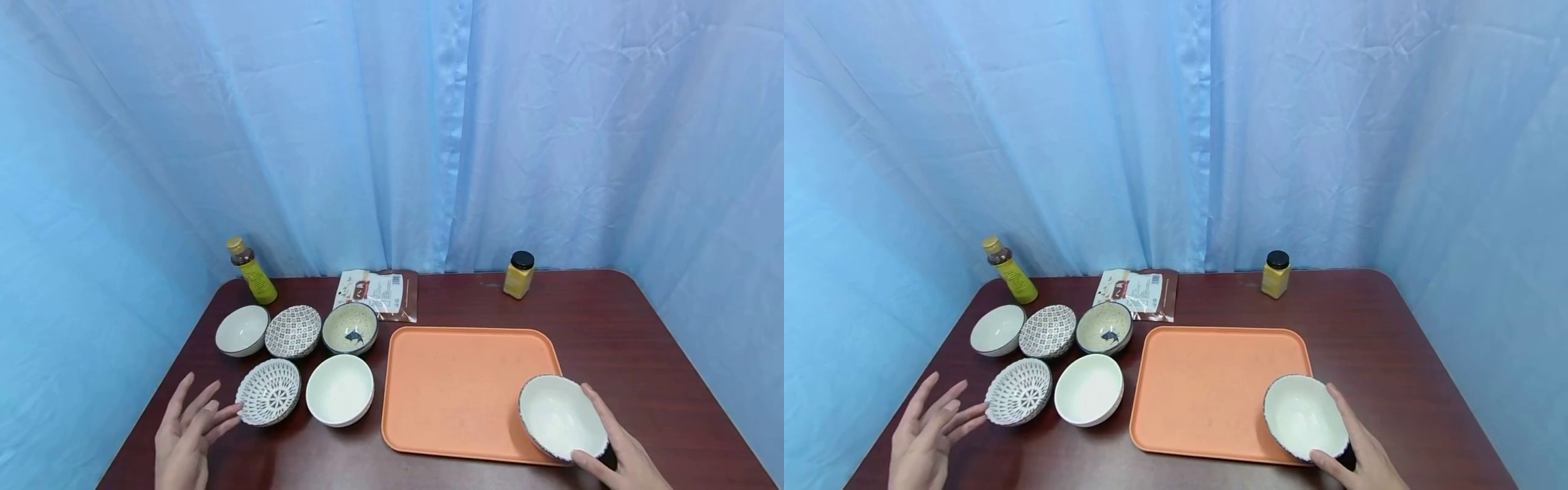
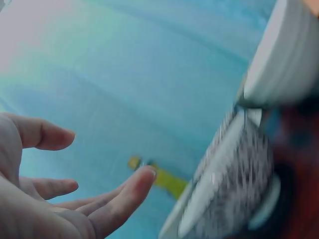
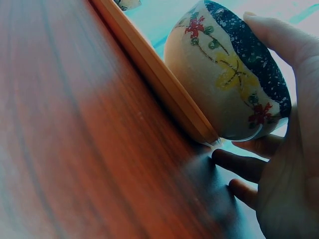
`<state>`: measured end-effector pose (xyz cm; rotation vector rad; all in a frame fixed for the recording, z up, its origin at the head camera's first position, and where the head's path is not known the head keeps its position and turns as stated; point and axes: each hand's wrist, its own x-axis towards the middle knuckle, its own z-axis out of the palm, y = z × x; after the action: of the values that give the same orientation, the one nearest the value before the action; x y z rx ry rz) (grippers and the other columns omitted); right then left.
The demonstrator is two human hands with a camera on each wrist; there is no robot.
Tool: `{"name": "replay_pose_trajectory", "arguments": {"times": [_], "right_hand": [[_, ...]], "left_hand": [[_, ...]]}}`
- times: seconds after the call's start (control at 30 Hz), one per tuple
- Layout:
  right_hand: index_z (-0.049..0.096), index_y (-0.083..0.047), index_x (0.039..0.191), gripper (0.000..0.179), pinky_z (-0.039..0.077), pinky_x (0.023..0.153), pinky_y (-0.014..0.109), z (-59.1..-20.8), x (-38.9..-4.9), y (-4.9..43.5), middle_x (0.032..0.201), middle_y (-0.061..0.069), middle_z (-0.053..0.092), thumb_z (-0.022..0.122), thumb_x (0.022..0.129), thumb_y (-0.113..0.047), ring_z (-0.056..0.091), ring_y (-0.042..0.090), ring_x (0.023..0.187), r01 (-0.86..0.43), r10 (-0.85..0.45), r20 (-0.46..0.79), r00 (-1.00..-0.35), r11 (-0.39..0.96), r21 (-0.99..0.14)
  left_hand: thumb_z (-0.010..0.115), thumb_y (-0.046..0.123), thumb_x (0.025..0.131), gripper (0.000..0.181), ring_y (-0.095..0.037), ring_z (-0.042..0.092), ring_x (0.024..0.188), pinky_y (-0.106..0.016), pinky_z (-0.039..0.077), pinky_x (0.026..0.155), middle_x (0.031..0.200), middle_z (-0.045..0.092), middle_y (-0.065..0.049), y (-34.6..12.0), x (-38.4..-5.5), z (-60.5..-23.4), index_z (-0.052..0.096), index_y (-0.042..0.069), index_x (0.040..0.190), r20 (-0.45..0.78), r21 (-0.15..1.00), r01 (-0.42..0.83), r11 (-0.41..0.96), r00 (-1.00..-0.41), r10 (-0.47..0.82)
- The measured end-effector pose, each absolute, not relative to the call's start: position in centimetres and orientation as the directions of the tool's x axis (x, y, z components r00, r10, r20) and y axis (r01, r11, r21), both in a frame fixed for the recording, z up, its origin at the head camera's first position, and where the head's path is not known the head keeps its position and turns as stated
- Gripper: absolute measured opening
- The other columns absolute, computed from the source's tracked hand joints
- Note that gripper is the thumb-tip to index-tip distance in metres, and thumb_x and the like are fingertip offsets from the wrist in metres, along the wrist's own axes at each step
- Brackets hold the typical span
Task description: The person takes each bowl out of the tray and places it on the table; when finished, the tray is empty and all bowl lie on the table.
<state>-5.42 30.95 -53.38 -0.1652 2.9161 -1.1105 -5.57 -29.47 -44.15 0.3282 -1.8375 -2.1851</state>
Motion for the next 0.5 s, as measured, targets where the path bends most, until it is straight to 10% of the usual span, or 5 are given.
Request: {"name": "replay_pose_trajectory", "arguments": {"times": [0.37, 0.5], "right_hand": [[0.000, -0.019, 0.163, 0.094, 0.048, 0.085, 0.074, -53.3, -5.4, 31.0, 0.161, 0.032, 0.024, 0.064, 0.095, -0.033, -0.001, -0.042, 0.105, -0.073, -0.094, 0.005, -0.996, 0.747, -0.660], [-0.001, -0.019, 0.163, 0.094, 0.048, 0.086, 0.073, -53.3, -5.5, 31.0, 0.161, 0.031, 0.023, 0.064, 0.096, -0.035, 0.012, 0.006, 0.153, -0.046, -0.086, -0.028, -0.996, 0.752, -0.657]], "left_hand": [[0.040, -0.011, 0.101, 0.060, -0.022, 0.077, 0.092, -0.035, 0.065, 0.077, 0.130, 0.068, 0.001, -23.0, -8.3, -41.4, 0.031, 0.013, 0.155, 0.295, 0.918, 0.302, -0.258, -0.953, -0.069], [0.043, -0.007, 0.101, 0.060, -0.021, 0.076, 0.094, -0.034, 0.065, 0.079, 0.132, 0.065, 0.004, -21.2, -9.3, -41.0, 0.028, 0.013, 0.156, 0.285, 0.938, 0.278, -0.207, -0.959, 0.002]]}}
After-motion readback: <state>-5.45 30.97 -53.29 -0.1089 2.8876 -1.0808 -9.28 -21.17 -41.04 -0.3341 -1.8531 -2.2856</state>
